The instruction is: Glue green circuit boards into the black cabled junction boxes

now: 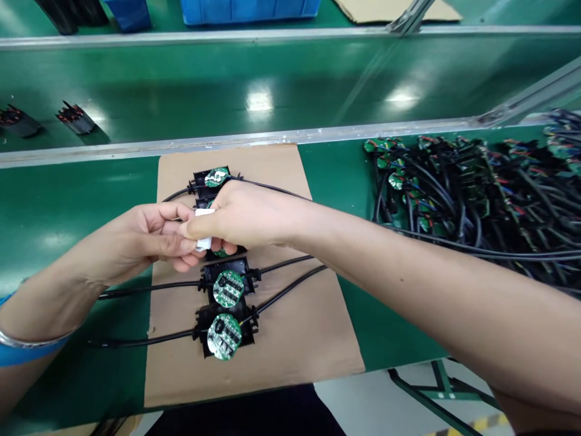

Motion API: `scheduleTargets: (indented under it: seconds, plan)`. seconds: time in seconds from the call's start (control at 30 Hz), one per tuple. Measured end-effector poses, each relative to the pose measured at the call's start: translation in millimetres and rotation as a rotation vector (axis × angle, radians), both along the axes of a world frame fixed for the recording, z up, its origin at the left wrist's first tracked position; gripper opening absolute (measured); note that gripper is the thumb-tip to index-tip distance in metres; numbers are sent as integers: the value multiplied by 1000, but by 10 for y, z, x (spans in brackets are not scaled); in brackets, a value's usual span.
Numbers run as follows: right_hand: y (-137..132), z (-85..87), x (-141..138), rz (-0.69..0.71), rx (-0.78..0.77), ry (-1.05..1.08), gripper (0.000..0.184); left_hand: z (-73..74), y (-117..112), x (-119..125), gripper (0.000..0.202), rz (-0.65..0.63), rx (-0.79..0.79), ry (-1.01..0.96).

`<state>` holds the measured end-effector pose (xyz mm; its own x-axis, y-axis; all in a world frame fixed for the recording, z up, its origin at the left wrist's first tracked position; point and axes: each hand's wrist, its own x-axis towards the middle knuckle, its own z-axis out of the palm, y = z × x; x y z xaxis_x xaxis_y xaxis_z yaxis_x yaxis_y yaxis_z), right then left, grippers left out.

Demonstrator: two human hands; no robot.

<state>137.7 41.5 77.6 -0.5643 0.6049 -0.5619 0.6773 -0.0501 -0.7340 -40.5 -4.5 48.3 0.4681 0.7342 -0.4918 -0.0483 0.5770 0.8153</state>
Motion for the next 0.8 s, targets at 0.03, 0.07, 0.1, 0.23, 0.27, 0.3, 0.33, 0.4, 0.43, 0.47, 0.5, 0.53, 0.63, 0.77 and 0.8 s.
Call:
scheduleTargets:
  seconds: [0.03,0.07,0.1,0.23,0.27,0.3,0.33,0.4,0.43,0.47,0.5,0.53,0.63,0.77,0.8]
  plan:
    - [-16,-23,-12,8,-3,-6,31,-24,-14,-3,23,15,-14,3]
    - [-29,-43,-27,13,-1,-12,31,-48,-22,-7,23,27,-29,10]
    - [-41,-59,-45,13,5,-19,30,-70,-26,-11,23,36,-44,20]
    - [-87,-83,-121,-19,16,-58,22,-152,-27,-33,27,22,-95,59]
    - [-98,-83,-136,-26,11,-66,18,-169,-27,-38,27,15,-101,64]
    - [-107,-82,-149,-32,8,-71,15,-182,-27,-43,28,12,-103,65]
    - [-114,-80,-161,-36,6,-74,13,-192,-27,-45,28,9,-101,64]
    - [-119,-78,-180,-43,7,-84,10,-200,-25,-44,29,11,-91,59]
    - [-119,-77,-189,-48,6,-94,9,-200,-22,-40,29,16,-87,58]
    - [-118,-76,-197,-54,6,-103,9,-200,-18,-34,30,23,-85,59]
    - [-117,-76,-204,-61,8,-110,8,-199,-13,-27,30,29,-84,62]
    - [-115,-75,-209,-68,10,-114,8,-200,-8,-20,30,35,-84,65]
    - [-110,-86,-215,-84,13,-114,9,-211,4,-4,29,47,-85,77]
    - [-96,-132,-214,-83,6,-82,13,-228,12,0,27,63,-81,95]
    - [-91,-146,-214,-79,2,-73,14,-228,14,0,27,65,-81,95]
